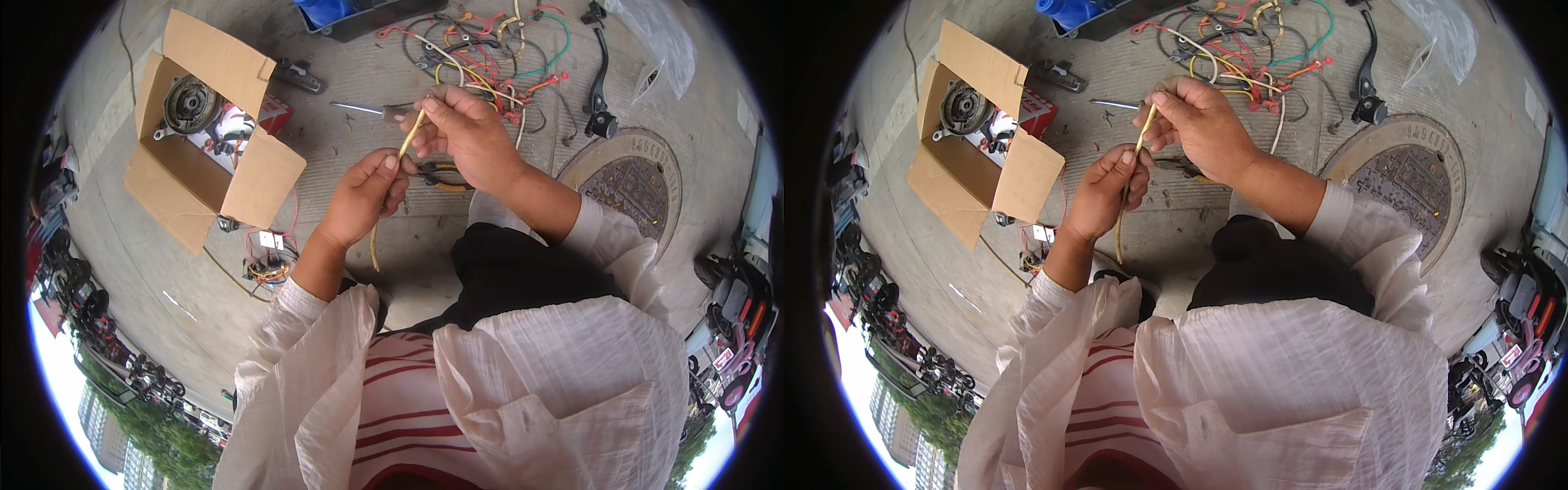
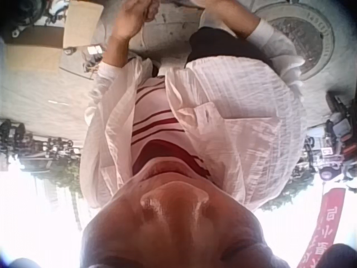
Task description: The person strips insulation from several colored wires using pliers, twists the exposed strands, and joins them together. The person handles yellow, red, and other colored wires, using pliers to strip and cut them, then twisting the strands by hand.
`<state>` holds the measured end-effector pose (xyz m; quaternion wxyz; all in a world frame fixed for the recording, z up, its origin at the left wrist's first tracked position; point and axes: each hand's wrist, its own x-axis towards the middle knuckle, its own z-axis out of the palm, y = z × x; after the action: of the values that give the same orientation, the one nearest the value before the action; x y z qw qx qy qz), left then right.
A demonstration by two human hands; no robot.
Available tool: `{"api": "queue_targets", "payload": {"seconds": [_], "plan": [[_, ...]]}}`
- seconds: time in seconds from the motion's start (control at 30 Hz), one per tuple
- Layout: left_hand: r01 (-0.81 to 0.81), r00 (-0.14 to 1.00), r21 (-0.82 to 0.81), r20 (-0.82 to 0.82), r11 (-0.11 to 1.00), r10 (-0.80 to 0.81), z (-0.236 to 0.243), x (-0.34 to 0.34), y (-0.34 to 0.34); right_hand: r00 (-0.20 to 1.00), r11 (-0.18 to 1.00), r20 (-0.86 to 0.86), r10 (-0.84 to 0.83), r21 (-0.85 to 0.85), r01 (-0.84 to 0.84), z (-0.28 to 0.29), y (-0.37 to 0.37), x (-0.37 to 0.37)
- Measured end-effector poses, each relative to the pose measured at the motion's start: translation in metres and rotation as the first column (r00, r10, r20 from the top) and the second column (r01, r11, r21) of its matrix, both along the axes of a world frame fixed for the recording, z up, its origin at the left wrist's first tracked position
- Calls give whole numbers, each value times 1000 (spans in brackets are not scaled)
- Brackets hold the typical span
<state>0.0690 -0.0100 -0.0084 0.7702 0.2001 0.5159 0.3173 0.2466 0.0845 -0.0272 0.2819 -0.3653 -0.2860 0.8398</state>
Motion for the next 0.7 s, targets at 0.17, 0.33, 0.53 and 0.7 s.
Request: {"api": "queue_targets", "payload": {"seconds": [0.17, 0.33, 0.53, 0.7], "plan": [[125, 986, -179, 129, 976, -102, 1, -14, -3, 968, 965, 75, -240, 126, 230, -16, 26, 18], [97, 984, -286, 169, 953, -49, 4, -16, -1, 961, 951, 63, -269, 174, 254, -19, 33, 19], [40, 983, -311, 181, 950, 18, 13, 0, 9, 968, 963, -1, 249, -106, -248, -9, -3, 7], [-179, 981, -131, 53, 975, 187, 24, 8, 4, 993, 978, 19, 119, -175, -113, -17, -10, 6]]}}
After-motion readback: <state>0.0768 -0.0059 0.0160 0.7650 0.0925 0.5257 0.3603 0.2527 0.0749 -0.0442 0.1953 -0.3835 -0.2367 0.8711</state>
